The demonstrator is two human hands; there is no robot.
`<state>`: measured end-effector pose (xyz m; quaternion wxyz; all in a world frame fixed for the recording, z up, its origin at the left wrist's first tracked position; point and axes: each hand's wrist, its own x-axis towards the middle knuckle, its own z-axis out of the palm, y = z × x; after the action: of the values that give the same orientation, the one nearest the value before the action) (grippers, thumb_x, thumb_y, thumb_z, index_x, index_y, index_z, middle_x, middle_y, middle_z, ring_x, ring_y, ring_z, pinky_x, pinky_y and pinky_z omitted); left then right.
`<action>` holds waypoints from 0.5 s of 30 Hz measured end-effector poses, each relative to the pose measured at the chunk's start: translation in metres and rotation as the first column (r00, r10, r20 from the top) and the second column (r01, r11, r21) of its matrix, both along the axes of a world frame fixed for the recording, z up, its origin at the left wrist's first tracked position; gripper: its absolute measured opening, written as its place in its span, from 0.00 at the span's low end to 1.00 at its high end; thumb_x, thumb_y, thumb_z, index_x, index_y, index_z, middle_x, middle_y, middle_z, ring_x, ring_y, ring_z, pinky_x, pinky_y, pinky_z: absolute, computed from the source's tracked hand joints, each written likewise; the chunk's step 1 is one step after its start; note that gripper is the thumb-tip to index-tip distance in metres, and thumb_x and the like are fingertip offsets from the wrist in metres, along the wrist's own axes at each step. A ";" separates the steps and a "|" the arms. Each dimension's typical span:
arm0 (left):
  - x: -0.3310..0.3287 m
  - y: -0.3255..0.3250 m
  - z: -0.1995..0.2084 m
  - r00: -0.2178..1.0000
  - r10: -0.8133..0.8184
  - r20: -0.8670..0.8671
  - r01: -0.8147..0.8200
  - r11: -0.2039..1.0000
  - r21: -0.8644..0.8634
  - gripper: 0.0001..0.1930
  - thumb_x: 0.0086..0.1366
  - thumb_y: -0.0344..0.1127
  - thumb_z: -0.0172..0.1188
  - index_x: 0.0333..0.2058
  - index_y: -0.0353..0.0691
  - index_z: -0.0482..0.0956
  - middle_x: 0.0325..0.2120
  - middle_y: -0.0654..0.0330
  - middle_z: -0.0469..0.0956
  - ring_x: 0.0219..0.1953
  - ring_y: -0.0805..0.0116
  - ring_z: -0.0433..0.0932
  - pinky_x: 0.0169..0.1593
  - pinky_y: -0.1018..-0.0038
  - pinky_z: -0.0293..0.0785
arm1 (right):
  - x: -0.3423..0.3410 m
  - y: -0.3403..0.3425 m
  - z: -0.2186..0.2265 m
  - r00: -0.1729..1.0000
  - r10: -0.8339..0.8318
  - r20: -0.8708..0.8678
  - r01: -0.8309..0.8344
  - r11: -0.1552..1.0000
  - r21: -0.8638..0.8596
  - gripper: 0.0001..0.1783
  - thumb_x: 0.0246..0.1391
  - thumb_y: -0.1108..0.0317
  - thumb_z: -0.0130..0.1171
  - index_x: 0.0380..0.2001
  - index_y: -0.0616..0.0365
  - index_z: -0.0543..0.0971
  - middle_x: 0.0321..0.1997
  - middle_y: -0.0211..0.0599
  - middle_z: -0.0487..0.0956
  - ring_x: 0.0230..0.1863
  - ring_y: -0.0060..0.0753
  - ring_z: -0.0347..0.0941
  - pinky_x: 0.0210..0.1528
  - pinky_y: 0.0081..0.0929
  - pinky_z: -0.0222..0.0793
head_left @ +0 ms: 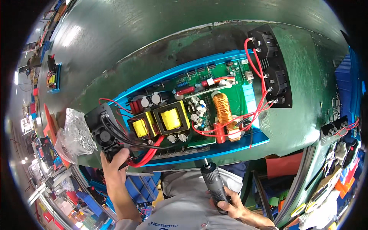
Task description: Assembling electronic components by installing cooling fans and screwing parts into a protective housing.
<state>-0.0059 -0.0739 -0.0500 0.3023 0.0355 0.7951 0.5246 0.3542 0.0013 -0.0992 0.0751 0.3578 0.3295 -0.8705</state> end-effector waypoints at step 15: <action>-0.007 -0.004 -0.005 0.995 -0.098 0.011 0.097 0.992 0.076 0.27 0.59 0.29 0.59 0.59 0.30 0.71 0.47 0.52 0.80 0.46 0.59 0.82 0.54 0.66 0.77 | -0.004 0.002 0.007 0.998 0.044 0.041 -0.048 0.992 0.119 0.36 0.56 0.50 0.58 0.59 0.68 0.71 0.32 0.31 0.78 0.32 0.21 0.70 0.38 0.24 0.66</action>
<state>-0.0124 -0.0776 -0.0554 0.3318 0.0816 0.7698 0.5391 0.3507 0.0031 -0.0925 0.0798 0.3706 0.3877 -0.8402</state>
